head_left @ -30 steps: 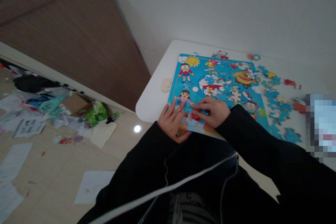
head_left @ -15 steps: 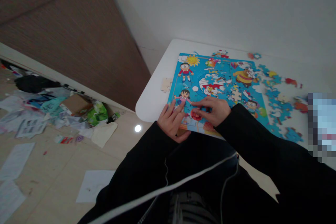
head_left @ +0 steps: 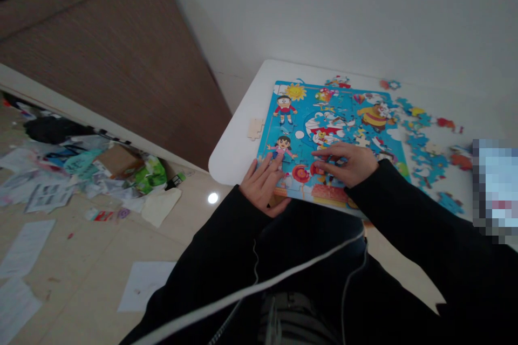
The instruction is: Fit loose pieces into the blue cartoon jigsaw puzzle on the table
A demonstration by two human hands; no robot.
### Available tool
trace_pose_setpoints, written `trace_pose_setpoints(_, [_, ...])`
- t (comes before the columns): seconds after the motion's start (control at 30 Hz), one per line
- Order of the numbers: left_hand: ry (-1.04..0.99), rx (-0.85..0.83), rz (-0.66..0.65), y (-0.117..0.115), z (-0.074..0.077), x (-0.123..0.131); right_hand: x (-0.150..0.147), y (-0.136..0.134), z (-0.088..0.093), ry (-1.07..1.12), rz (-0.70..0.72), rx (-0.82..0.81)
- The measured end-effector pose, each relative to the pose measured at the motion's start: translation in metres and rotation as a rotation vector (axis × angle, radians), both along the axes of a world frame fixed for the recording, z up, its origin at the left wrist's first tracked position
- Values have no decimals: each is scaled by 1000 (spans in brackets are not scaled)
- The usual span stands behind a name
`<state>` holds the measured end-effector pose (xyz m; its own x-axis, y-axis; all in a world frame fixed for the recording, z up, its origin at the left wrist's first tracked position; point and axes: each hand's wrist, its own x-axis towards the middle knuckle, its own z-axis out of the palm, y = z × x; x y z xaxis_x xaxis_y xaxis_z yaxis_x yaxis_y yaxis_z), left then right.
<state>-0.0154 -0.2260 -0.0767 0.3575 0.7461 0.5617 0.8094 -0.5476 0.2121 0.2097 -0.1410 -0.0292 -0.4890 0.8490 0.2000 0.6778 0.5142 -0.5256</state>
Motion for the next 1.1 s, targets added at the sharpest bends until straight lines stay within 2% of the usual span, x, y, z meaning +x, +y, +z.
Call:
trace_pose_setpoints(0.07, [-5,0,1,-2,-1,-2,10,3,1,-54,-24,48])
trace_pose_setpoints(0.2, [10,29,-19,-4,-5,-7,13,-4,4,-156,-17,258])
trace_pose_setpoints(0.4, [40,-7,-53,-3,-9,-11,-25,-43,3,-215,165,364])
trace_pose_setpoints(0.53, [91,-28,-28,-3,-2,-10,-38,-51,-1,-264,189,364])
trace_pose_setpoints(0.7, [54,27,-50,2,12,-8,-37,-48,-3,-257,189,302])
trace_pose_setpoints(0.83, [-5,37,-93,11,19,-11,-36,-46,2,-239,155,327])
trace_pose_setpoints(0.93, [11,42,-119,18,19,-14,-34,-35,8,-258,123,320])
trace_pose_setpoints(1.0, [32,14,-89,21,16,-15,-34,-22,9,-280,124,299])
trace_pose_setpoints(1.1, [86,-42,-17,22,9,-13,-38,-1,5,-323,204,279])
